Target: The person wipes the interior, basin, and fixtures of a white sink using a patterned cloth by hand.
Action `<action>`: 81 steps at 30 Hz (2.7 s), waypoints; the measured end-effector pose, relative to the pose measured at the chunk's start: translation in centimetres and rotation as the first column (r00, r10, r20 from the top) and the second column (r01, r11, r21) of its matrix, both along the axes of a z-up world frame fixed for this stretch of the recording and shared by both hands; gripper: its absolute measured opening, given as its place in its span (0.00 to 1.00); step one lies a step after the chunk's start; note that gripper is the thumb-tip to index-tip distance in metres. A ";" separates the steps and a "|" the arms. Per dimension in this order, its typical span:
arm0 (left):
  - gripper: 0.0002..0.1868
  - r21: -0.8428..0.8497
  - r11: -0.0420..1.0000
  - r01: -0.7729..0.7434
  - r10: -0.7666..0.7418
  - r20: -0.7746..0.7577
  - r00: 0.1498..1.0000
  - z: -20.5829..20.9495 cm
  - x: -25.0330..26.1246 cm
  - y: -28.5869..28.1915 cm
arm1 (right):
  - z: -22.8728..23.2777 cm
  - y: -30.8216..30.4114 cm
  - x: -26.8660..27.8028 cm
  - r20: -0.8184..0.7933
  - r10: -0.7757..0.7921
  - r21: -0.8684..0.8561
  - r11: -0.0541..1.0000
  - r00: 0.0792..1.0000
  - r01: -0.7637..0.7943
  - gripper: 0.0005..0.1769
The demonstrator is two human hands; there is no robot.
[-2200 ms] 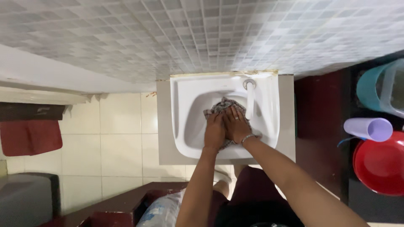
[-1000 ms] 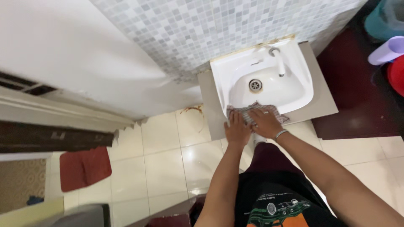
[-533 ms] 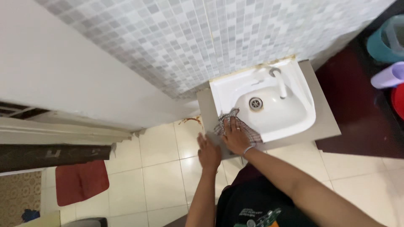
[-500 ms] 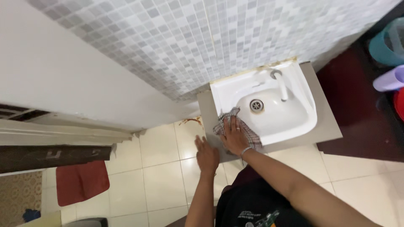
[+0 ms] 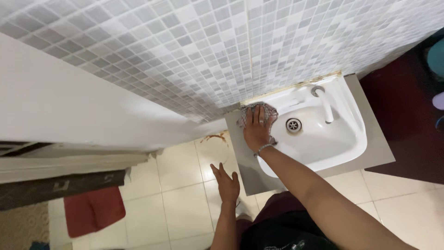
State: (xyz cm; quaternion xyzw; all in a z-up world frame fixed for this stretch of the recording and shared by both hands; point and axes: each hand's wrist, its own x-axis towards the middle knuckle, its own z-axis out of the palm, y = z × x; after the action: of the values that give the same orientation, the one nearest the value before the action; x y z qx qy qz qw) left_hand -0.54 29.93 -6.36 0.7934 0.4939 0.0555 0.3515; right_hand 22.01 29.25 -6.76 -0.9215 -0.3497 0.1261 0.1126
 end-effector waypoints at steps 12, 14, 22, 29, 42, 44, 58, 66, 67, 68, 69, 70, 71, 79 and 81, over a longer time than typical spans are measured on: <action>0.37 -0.047 0.955 0.293 -0.272 0.255 0.928 -0.3 -3.3 8.9 | 2.0 -8.1 -11.7 0.128 0.027 -0.015 1.000 0.991 -0.025 0.53; 0.37 -0.031 0.948 0.316 -0.295 0.285 0.912 -1.2 -3.6 10.5 | 1.4 -9.8 -13.6 0.116 -0.020 -0.055 0.998 0.993 0.026 0.52; 0.37 -0.030 0.941 0.338 -0.309 0.335 0.890 -6.9 -4.5 13.6 | -0.3 -10.8 -13.6 -0.076 -0.095 0.165 0.981 0.993 0.106 0.42; 0.37 -0.033 0.969 0.244 -0.226 0.271 0.936 -5.1 -3.5 16.5 | -0.8 -3.4 -6.5 0.053 -0.095 0.100 0.991 0.994 0.090 0.40; 0.39 -0.050 0.978 0.203 -0.191 0.182 0.965 -5.5 -6.2 16.2 | 1.0 0.8 -3.0 -0.229 -0.244 0.402 0.858 0.942 0.320 0.29; 0.39 -0.029 0.969 0.245 -0.235 0.199 0.952 -4.8 -5.6 15.9 | 0.3 -0.3 -4.4 -0.106 -0.213 0.446 0.863 0.971 0.237 0.33; 0.30 0.300 0.609 0.734 -0.789 0.321 0.524 2.8 3.0 5.6 | 4.6 -9.9 -12.9 -0.145 -0.313 0.279 0.897 0.939 0.343 0.44; 0.39 0.334 0.292 0.896 -0.889 -0.251 0.383 -0.3 11.6 0.8 | 0.7 -21.6 -9.5 -0.078 -0.620 0.336 0.721 0.780 0.606 0.30; 0.40 0.291 0.320 0.902 -0.858 -0.315 0.406 -0.5 13.0 1.0 | 0.6 -22.9 -8.2 -0.055 -0.635 0.345 0.713 0.771 0.611 0.31; 0.39 0.310 0.339 0.888 -0.831 -0.344 0.438 -0.6 14.5 1.2 | 0.6 -24.1 -6.7 -0.032 -0.648 0.354 0.704 0.761 0.615 0.32; 0.39 0.328 0.356 0.875 -0.801 -0.375 0.466 -0.8 15.9 1.6 | 0.5 -25.0 -5.4 -0.013 -0.663 0.362 0.695 0.749 0.621 0.32; 0.38 0.345 0.372 0.862 -0.769 -0.405 0.494 -1.0 17.3 1.9 | 0.5 -25.6 -4.0 0.011 -0.668 0.372 0.693 0.744 0.617 0.31; 0.39 0.347 0.336 0.876 -0.776 -0.425 0.466 -1.0 18.6 2.3 | 0.7 -26.3 -2.3 0.038 -0.671 0.383 0.694 0.740 0.610 0.30; 0.45 0.150 0.106 0.983 -0.806 -0.567 0.173 1.5 27.8 2.7 | 2.5 -28.7 13.4 0.241 -0.487 0.266 0.865 0.839 0.425 0.30; 0.43 0.186 0.018 0.982 -0.841 -0.528 0.116 1.3 30.9 2.6 | 2.8 -29.1 16.6 0.127 -0.427 0.202 0.895 0.895 0.398 0.28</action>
State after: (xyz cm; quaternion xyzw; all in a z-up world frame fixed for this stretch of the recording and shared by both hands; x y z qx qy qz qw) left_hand 30.34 32.52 -5.09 0.9759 -0.1370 -0.1699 0.0093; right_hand 38.61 0.14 -4.00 -0.9689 -0.1634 -0.0093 0.1857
